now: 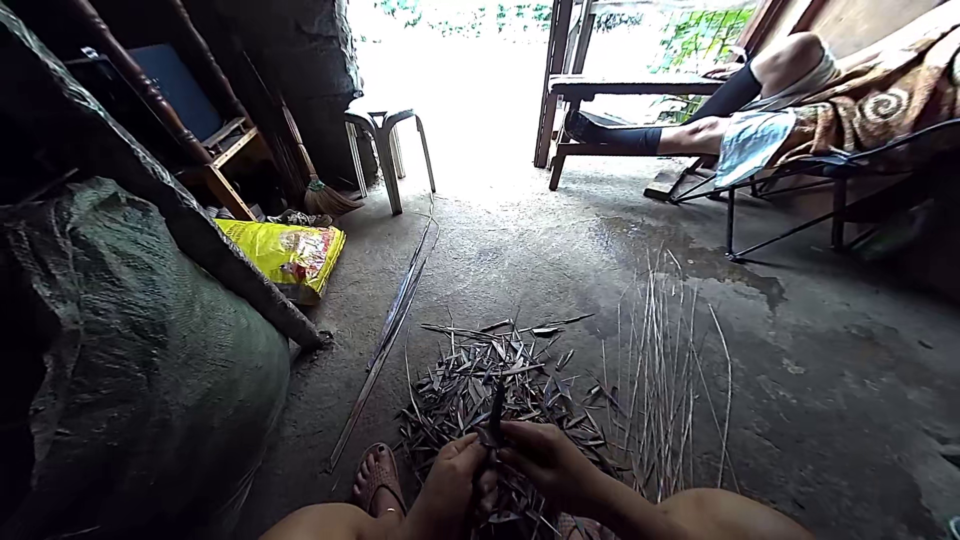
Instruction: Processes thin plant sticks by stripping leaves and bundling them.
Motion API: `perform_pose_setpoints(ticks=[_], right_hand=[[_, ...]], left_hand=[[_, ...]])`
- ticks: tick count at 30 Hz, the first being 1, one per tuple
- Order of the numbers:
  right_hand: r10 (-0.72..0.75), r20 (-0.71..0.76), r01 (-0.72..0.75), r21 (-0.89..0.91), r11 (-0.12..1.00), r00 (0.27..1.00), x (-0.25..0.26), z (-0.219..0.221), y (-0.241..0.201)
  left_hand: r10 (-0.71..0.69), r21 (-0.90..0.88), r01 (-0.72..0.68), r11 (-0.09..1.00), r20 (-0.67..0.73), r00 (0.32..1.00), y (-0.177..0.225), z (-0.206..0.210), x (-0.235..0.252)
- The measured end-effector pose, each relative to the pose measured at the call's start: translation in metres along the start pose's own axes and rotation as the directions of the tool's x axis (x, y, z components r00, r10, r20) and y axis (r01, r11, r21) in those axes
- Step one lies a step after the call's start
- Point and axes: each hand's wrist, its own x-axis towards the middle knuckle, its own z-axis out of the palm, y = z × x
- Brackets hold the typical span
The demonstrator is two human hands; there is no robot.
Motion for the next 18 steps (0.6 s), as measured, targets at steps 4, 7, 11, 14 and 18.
perform_pose_setpoints(ticks=[4,7,11,14,18], right_hand=[[0.008,-0.024,-0.010,-0.085,0.996,1.000,0.000,0.003,0.002],[0.047,-0.075,-0.057,-0.138,0.989,0.996,0.003,0.001,-0.001],[0.124,-0.180,-0.150,-0.142,0.978,0.976,0.010,-0.010,0.007],[0.257,-0.256,-0.252,0.052,0.966,0.932,0.020,-0.020,0.013],[0.422,-0.295,-0.279,0.422,0.863,0.858,0.024,-0.036,0.009]], left_hand=[[-0.013,0.000,0.013,1.000,0.010,1.000,-0.003,-0.002,0.002],[-0.016,0.024,0.016,1.000,0.009,1.000,-0.002,-0.001,0.001],[-0.012,0.054,0.011,0.998,0.007,1.000,-0.003,0.002,-0.002],[-0.017,0.085,0.015,0.996,0.026,1.000,-0.005,0.001,-0.003],[-0.006,0.107,0.003,0.994,0.029,1.000,-0.006,0.000,-0.004]])
